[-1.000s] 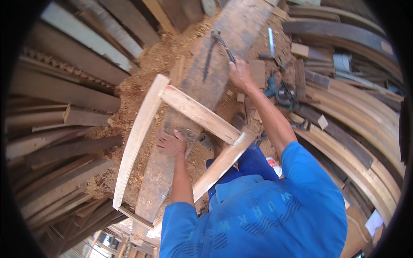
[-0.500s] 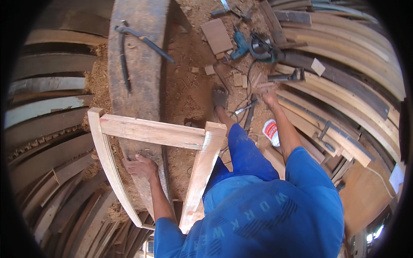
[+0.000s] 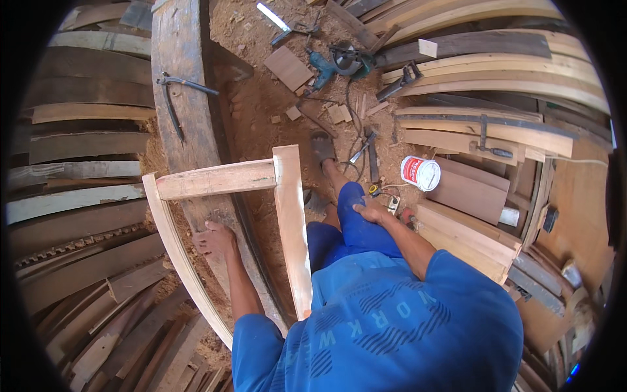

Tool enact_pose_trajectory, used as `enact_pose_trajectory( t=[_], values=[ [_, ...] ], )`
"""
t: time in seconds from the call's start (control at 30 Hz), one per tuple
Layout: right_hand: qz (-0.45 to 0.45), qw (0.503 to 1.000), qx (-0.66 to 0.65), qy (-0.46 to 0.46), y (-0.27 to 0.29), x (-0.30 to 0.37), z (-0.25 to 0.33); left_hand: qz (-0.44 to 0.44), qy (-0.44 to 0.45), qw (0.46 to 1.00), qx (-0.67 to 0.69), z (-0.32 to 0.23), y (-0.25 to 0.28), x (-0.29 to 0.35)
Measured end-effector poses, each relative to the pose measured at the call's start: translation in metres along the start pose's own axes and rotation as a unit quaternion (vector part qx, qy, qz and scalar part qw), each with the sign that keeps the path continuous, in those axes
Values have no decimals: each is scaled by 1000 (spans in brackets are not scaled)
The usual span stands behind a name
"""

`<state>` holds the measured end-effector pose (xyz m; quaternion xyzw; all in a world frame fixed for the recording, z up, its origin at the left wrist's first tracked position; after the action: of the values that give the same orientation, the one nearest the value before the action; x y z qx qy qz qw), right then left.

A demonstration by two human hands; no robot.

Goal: The person measures a wooden frame with a tape measure, marks a piece of wood with a pencil, and uses pincers to pull nails from a wooden joint.

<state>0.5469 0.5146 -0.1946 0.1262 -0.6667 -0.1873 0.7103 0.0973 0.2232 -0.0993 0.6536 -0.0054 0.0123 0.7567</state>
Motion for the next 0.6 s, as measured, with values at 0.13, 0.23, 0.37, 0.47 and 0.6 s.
enact_pose_trajectory(
  t=[0.13, 0.23, 0.37, 0.47, 0.6],
  values=[
    [9, 965, -259, -41, 4, -4, -54, -57, -39, 998, 5, -9, 13, -2],
    [-21, 963, -259, -68, 2, -13, -130, -41, -32, 999, -7, -8, 14, 6],
    [-128, 979, 153, 48, -23, -60, -228, -8, -30, 1000, -5, -12, 26, 19],
    [-77, 980, 179, -39, -68, -131, -307, 97, -251, 945, -186, -16, 12, 14],
    [-89, 984, 73, -139, -58, -182, -254, -16, -103, 992, 72, 1, 14, 13]
  ],
)
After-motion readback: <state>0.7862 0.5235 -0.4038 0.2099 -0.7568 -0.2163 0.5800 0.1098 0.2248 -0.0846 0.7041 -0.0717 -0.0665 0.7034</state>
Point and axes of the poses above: each hand's wrist, its own x-axis away from the middle knuckle, its own y-axis out of the back of the hand, z = x × y, the point moved 7 cm from there along -x, towards the middle knuckle, and after that the axes turned 12 degrees about -y, right-handed, at the moved point
